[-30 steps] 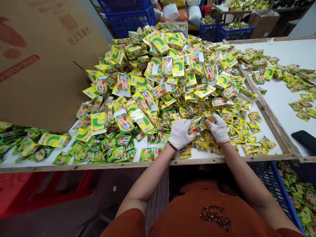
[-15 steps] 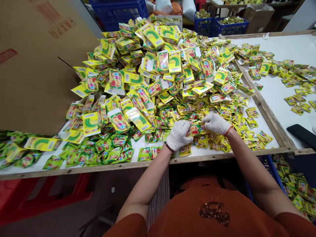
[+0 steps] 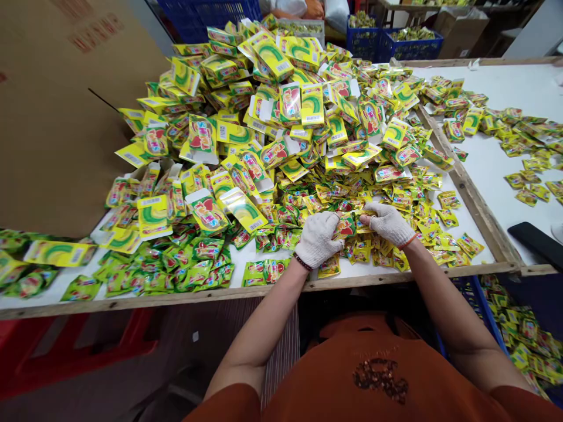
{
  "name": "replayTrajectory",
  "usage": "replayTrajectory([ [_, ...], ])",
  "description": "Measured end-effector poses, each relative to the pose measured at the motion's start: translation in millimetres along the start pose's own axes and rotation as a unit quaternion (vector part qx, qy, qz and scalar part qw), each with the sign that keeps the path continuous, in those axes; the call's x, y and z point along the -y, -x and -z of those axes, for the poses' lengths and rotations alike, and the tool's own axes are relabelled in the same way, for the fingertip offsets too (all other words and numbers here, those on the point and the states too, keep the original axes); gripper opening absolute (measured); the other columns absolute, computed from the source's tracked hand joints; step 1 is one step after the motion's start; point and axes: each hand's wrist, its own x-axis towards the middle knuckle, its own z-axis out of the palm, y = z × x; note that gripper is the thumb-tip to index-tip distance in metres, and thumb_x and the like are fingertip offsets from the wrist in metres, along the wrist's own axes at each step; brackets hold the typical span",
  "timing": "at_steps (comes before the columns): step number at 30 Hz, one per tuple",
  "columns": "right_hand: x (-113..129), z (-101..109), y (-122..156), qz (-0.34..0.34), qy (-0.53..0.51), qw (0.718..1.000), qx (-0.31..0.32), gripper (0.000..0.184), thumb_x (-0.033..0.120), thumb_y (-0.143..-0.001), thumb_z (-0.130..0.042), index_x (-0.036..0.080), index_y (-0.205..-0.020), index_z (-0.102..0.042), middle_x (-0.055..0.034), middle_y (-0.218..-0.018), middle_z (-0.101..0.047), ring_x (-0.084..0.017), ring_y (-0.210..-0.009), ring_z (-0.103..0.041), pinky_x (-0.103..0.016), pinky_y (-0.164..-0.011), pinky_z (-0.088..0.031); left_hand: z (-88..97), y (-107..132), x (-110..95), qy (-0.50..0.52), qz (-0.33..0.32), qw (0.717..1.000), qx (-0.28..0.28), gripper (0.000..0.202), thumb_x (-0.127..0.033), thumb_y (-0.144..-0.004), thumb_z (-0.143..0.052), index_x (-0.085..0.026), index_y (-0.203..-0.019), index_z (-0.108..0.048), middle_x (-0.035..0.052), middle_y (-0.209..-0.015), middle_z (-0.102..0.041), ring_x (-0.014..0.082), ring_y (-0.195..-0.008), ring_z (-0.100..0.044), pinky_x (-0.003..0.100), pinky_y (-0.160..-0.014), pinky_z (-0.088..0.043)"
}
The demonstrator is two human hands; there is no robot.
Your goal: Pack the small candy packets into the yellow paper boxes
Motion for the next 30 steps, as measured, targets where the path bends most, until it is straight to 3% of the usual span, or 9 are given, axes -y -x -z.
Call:
replayTrajectory([
  [7,-1.5,-6.3,1.6,0.01,-0.014,0.998,-0.064,0.023,0.04,-0.08,-0.056,0.019,-0.078,-0.064,-0.0013,-0.073,-0.06,-0.018,-0.072,-0.054,-0.029,-0.068,-0.042,-2.9,-0.1,5.5,0.037,0.006,0.999,-0.003,0.056,-0.038,-0.074,-0.066,-0.013,-0.124,-0.06,0.0134,-0.112,-0.066,0.0296,-0.103,-0.061,0.041,-0.092,-0.048],
  [11,-3.3,-5.9,4.1,0.021,-0.029,0.999,-0.031,0.023,0.041,-0.079,-0.058,0.02,-0.08,-0.067,-0.0022,-0.079,-0.065,-0.02,-0.077,-0.056,-0.03,-0.073,-0.044,-6.1,0.3,7.7,0.071,-0.003,0.997,-0.015,0.059,-0.036,-0.073,-0.066,-0.013,-0.127,-0.057,0.0142,-0.115,-0.065,0.0295,-0.108,-0.061,0.041,-0.096,-0.048],
  [18,1.9,-3.6,-4.8,0.049,0.0,0.994,0.1,0.018,0.031,-0.076,-0.058,0.018,-0.069,-0.068,0.0002,-0.068,-0.062,-0.017,-0.069,-0.055,-0.026,-0.065,-0.041,-10.5,0.7,7.3,0.082,-0.042,0.996,-0.002,0.053,-0.037,-0.074,-0.064,-0.013,-0.121,-0.06,0.0157,-0.114,-0.066,0.0309,-0.107,-0.062,0.043,-0.095,-0.049],
  [21,6.8,-11.6,-8.3,0.039,0.041,0.997,0.059,0.014,0.026,-0.076,-0.058,0.018,-0.067,-0.066,0.0001,-0.066,-0.061,-0.016,-0.069,-0.054,-0.026,-0.065,-0.04,-12.4,0.1,8.8,0.072,-0.055,0.996,-0.012,0.053,-0.037,-0.074,-0.063,-0.012,-0.12,-0.06,0.0161,-0.112,-0.067,0.0311,-0.107,-0.062,0.044,-0.094,-0.05],
  [24,8.2,-16.9,-4.1,0.022,0.022,1.0,0.004,0.017,0.03,-0.08,-0.057,0.017,-0.079,-0.068,-0.0024,-0.077,-0.066,-0.019,-0.076,-0.057,-0.028,-0.07,-0.044,-13.3,-0.1,12.0,0.072,-0.058,0.995,-0.036,0.056,-0.035,-0.074,-0.063,-0.011,-0.124,-0.059,0.016,-0.112,-0.067,0.0302,-0.105,-0.063,0.044,-0.094,-0.05],
  [27,4.7,-10.7,3.5,0.039,-0.039,0.997,0.059,0.026,0.035,-0.082,-0.058,0.017,-0.095,-0.071,-0.0049,-0.094,-0.071,-0.022,-0.089,-0.062,-0.032,-0.081,-0.048,-13.0,0.1,13.3,0.062,-0.063,0.995,-0.044,0.055,-0.033,-0.073,-0.063,-0.01,-0.124,-0.06,0.017,-0.113,-0.067,0.031,-0.104,-0.063,0.045,-0.091,-0.051],
  [30,3.0,-3.5,6.5,0.02,-0.05,0.994,0.095,0.023,0.036,-0.078,-0.061,0.017,-0.088,-0.071,-0.0032,-0.087,-0.07,-0.022,-0.086,-0.062,-0.031,-0.079,-0.049,-13.2,0.0,12.1,0.056,-0.089,0.994,-0.038,0.056,-0.031,-0.073,-0.063,-0.011,-0.125,-0.06,0.0174,-0.114,-0.067,0.0314,-0.105,-0.063,0.045,-0.089,-0.051],
])
